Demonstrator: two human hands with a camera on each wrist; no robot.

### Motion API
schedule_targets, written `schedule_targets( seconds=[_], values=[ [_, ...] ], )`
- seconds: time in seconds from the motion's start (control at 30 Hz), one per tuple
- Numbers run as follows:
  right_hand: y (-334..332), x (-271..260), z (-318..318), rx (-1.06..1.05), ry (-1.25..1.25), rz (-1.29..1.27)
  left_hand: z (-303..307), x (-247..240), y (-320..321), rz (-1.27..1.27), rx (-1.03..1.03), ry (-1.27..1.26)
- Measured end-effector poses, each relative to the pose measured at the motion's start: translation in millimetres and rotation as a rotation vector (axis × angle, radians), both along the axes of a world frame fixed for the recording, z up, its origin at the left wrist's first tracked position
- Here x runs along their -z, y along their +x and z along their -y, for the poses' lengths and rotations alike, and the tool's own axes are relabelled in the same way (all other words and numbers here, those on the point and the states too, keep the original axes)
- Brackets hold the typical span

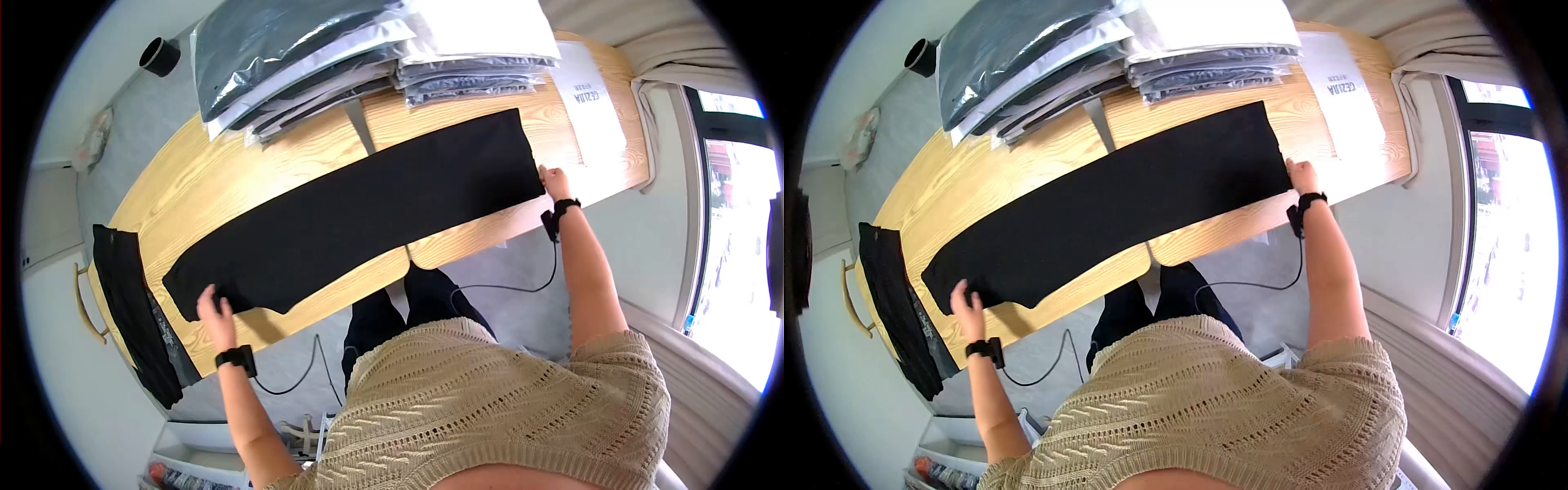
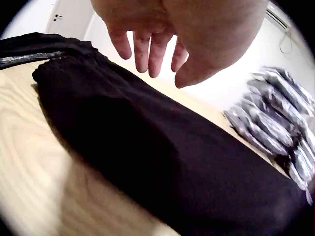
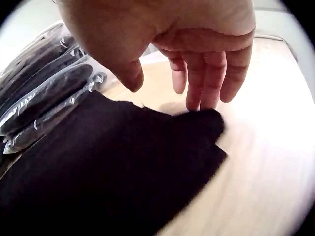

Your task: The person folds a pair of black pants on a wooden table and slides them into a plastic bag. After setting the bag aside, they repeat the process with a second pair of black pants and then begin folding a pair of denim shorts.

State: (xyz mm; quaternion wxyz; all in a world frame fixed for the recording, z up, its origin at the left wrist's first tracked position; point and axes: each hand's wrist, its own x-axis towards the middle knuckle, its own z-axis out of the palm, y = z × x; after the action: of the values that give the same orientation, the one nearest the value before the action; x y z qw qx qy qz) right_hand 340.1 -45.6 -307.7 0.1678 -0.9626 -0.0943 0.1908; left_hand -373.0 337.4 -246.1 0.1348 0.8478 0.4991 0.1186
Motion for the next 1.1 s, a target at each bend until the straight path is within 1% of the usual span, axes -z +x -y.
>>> schedule_targets(
  seconds=[0.03, 0.07, 0.1, 0.17, 0.2, 0.23, 0.27, 0.3, 0.33, 0.4, 0.43, 0.47, 0.5, 0.53, 0.57, 0.6, 0.63, 0.67, 0.7, 0.77, 0.83, 0.87, 0.9, 0.93, 0.97, 1.03, 1.07, 1.1],
  values=[
    [-0.3, 23.9, 22.4, 0.006, 0.017, 0.086, 21.7, -2.1, 15.3, -0.014, 0.044, -0.031],
    [-28.4, -12.6, 8.3, 0.11, 0.062, -0.052, 42.2, -3.4, 30.0, -0.025, 0.065, -0.105],
    [-21.0, 13.3, 23.2, 0.095, 0.061, -0.001, 62.5, -2.7, 43.2, -0.035, 0.086, -0.18],
    [-23.2, 41.3, 33.5, 0.068, 0.13, 0.141, 100.9, 10.5, 64.8, -0.068, 0.096, -0.144],
    [-25.6, 39.5, 30.0, 0.082, 0.145, 0.104, 115.0, 20.2, 69.8, -0.041, 0.097, -0.12],
    [-31.8, 34.8, 24.4, 0.095, 0.159, 0.064, 127.6, 26.4, 76.2, -0.059, 0.04, -0.141],
    [-38.6, 9.1, 14.8, 0.068, 0.135, -0.096, 139.4, 33.8, 82.4, -0.082, -0.008, -0.115],
    [-39.9, 9.7, 12.1, 0.184, 0.277, -0.204, 148.2, 40.5, 88.2, -0.105, -0.057, -0.088],
    [-43.7, 0.6, 7.9, 0.182, 0.345, -0.236, 153.6, 45.7, 92.0, -0.1, -0.109, -0.131],
    [-46.5, -17.0, 5.8, 0.178, 0.456, -0.285, 158.6, 55.2, 94.1, -0.092, -0.15, -0.085],
    [-40.9, -12.3, 9.0, 0.173, 0.5, -0.305, 159.4, 59.8, 95.1, -0.079, -0.173, -0.069],
    [-32.0, -1.3, 16.0, 0.11, 0.505, -0.241, 159.1, 65.2, 95.7, -0.054, -0.178, -0.027],
    [-19.7, -19.1, 17.1, -0.225, 0.089, -0.073, 156.1, 66.2, 95.2, -0.035, -0.158, -0.015],
    [-13.3, -13.7, 22.6, -0.189, 0.225, -0.032, 159.5, 60.5, 97.0, -0.037, -0.158, 0.012],
    [-11.5, -21.3, 22.6, -0.142, 0.305, -0.005, 159.7, 50.9, 100.7, -0.008, -0.158, -0.067],
    [-9.7, -26.5, 23.8, -0.127, 0.363, 0.052, 158.4, 56.5, 97.0, 0.009, -0.128, -0.113],
    [13.3, -2.6, 33.9, -0.085, 0.454, 0.015, 160.3, 52.7, 99.9, 0.001, -0.107, -0.187],
    [12.5, -21.9, 31.1, -0.082, 0.353, 0.012, 165.1, 55.4, 98.9, 0.013, -0.018, -0.165],
    [30.4, -0.5, 42.6, -0.266, 0.204, 0.228, 171.4, 55.0, 100.3, 0.031, 0.026, -0.138],
    [23.9, 2.1, 34.6, 0.01, 0.21, 0.443, 187.2, 30.1, 106.2, 0.022, 0.02, -0.141],
    [2.8, -6.8, 14.2, -0.119, 0.305, 0.584, 196.8, 23.3, 103.6, 0.024, -0.033, -0.039],
    [-21.1, -21.2, -1.1, -0.223, 0.364, 0.564, 197.1, 21.2, 99.5, 0.022, -0.046, -0.038],
    [-44.5, -33.4, -17.6, -0.326, 0.438, 0.439, 196.8, 21.0, 96.1, 0.019, -0.041, 0.008],
    [-67.9, -38.5, -33.6, -0.449, 0.536, 0.387, 195.4, 22.0, 92.8, 0.017, -0.034, 0.051],
    [-99.1, -47.0, -50.7, -0.521, 0.566, 0.313, 192.1, 24.0, 88.3, 0.019, -0.042, 0.046],
    [-166.4, -68.5, -86.3, -0.691, 0.615, 0.216, 178.3, 26.6, 76.5, 0.021, -0.14, 0.036],
    [-193.2, -69.2, -101.6, -0.806, 0.623, 0.179, 171.1, 23.9, 70.6, -0.003, -0.282, 0.003],
    [-223.4, -74.8, -117.1, -0.879, 0.633, 0.086, 161.2, 24.9, 61.6, 0.002, -0.295, 0.002]
  ],
)
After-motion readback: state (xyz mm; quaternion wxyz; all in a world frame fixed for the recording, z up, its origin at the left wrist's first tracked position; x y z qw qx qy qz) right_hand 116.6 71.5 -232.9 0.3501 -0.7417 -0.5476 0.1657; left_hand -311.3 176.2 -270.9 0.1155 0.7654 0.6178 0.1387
